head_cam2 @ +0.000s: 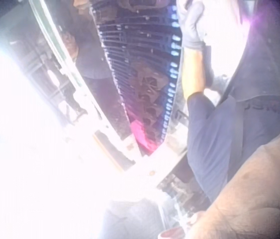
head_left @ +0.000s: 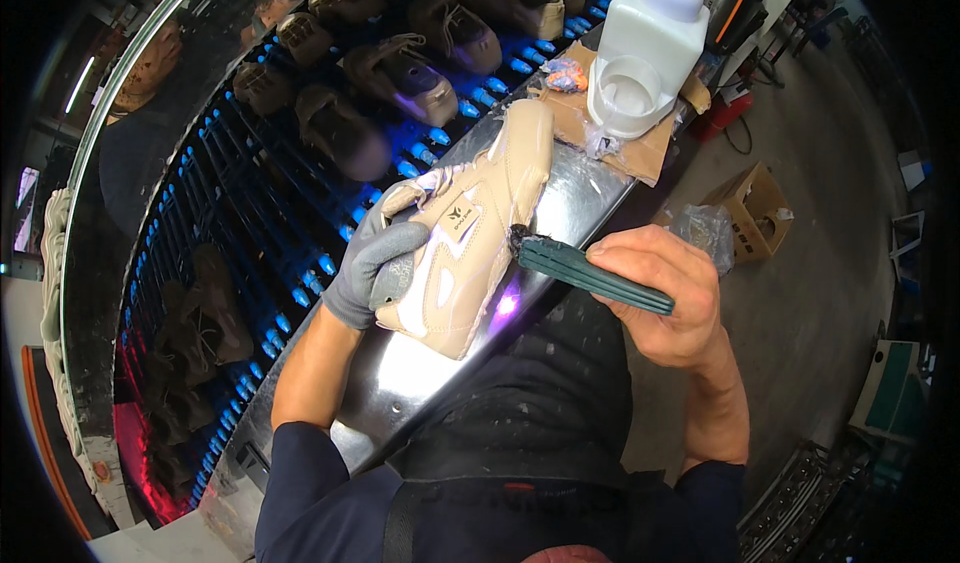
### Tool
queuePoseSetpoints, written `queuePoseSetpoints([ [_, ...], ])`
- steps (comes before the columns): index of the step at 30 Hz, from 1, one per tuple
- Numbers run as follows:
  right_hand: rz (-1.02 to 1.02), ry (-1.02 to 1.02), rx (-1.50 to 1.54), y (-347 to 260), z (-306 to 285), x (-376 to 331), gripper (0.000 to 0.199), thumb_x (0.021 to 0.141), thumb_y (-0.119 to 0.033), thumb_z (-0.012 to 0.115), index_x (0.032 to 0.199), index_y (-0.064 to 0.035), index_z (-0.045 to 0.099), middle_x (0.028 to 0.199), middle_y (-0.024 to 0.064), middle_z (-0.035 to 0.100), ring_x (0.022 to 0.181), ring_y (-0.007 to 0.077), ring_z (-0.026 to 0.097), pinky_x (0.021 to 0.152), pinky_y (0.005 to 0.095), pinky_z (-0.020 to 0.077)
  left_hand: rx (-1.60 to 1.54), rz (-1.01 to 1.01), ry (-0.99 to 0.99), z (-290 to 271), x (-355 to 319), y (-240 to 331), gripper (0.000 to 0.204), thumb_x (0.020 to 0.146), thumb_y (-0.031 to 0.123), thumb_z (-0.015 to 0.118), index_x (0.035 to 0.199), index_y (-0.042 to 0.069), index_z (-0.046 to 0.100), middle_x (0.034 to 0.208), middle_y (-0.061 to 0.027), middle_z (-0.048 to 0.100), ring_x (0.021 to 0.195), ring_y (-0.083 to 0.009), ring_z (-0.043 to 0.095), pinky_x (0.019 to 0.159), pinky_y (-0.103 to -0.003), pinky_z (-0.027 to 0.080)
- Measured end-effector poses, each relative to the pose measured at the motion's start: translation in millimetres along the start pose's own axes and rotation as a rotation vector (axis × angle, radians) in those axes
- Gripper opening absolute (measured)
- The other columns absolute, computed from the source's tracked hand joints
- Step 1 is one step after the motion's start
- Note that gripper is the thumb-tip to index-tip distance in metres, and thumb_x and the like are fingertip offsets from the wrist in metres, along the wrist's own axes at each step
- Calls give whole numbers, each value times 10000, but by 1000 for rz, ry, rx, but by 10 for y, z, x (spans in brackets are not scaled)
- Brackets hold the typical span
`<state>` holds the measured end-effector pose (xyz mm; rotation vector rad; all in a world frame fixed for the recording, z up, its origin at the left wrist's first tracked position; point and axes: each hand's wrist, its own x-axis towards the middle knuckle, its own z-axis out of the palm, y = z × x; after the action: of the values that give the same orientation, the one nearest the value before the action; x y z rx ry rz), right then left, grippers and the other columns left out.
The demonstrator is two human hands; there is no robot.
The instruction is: The person applies glue to the sole and side edges of a beige sneaker using a brush. They repeatedly dip the brush into a white glue container and spread the adhesive along the shoe's perimeter while holding the shoe on a metal workbench.
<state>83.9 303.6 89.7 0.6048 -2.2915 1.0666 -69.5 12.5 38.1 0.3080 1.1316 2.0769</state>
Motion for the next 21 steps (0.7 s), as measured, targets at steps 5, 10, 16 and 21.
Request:
queuePoseSetpoints([
  [5, 42, 81, 58, -71, 148, -95, 264, 847, 5, 845, 1086, 43, 738, 982, 188, 756, 789, 278, 753, 693, 329, 590, -44, -28, -27, 0, 21, 21, 653, 934, 41, 670, 1548, -38, 462, 1466, -281, 620, 1283, -365, 695, 1118, -471, 564],
  [10, 95, 91, 152, -173, 220, -162, 228, 870, -5, 820, 1074, 52, 735, 956, 182, 750, 753, 251, 727, 672, 318, 570, -101, -1, -4, 71, 36, 1, 726, 929, 34, 698, 1581, -66, 394, 1464, -334, 598, 1262, -414, 699, 1085, -515, 584],
  [16, 140, 245, 42, -163, 230, -121, 184, 855, 19, 803, 1030, 34, 744, 920, 146, 741, 728, 253, 718, 648, 333, 564, -36, 18, -33, -5, 63, -17, 648, 947, 65, 672, 1557, -15, 470, 1479, -255, 620, 1306, -349, 683, 1142, -456, 547],
  [21, 113, 193, 97, -196, 233, -120, 202, 836, 15, 817, 1024, 39, 746, 919, 148, 741, 731, 256, 719, 650, 331, 567, 0, 42, -11, 65, 38, 18, 631, 944, 75, 676, 1540, -24, 492, 1490, -238, 613, 1319, -335, 674, 1161, -445, 526],
])
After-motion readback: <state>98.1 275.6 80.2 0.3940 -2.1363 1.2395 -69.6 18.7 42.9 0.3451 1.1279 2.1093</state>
